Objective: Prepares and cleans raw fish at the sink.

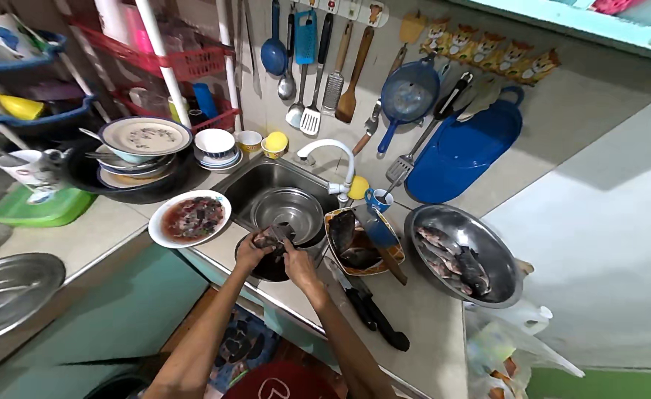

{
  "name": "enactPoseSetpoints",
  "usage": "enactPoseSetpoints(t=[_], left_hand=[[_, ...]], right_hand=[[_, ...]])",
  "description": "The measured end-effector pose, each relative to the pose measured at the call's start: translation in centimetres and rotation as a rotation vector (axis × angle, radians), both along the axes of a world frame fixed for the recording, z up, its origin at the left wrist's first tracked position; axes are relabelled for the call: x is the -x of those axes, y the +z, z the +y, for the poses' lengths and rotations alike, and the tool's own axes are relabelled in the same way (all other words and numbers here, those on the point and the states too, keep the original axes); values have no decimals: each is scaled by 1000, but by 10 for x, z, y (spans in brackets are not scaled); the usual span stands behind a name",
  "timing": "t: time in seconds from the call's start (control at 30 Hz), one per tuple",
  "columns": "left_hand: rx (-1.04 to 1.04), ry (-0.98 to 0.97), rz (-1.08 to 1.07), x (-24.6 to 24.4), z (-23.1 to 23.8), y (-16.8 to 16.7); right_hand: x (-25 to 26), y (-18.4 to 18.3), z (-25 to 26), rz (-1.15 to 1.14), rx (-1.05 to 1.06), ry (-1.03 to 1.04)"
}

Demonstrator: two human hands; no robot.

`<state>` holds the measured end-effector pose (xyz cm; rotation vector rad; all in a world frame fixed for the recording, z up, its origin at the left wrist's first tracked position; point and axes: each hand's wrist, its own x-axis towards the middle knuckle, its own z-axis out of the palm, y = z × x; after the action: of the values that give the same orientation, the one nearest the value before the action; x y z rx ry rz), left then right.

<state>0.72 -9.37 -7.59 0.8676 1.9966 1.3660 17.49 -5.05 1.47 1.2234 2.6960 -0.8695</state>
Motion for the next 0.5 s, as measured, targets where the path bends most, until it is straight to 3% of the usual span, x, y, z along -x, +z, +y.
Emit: enactPoseSetpoints(t=[0.13, 0.33, 0.5], left_hand=[[54, -18, 74, -2, -2, 0], [81, -89, 143, -1, -2, 7], [91, -110, 144, 5, 0, 2]], right_hand=[[7, -15, -21, -61, -21, 29], [-2, 4, -6, -83, -20, 64], [8, -18, -17, -68, -27, 40]])
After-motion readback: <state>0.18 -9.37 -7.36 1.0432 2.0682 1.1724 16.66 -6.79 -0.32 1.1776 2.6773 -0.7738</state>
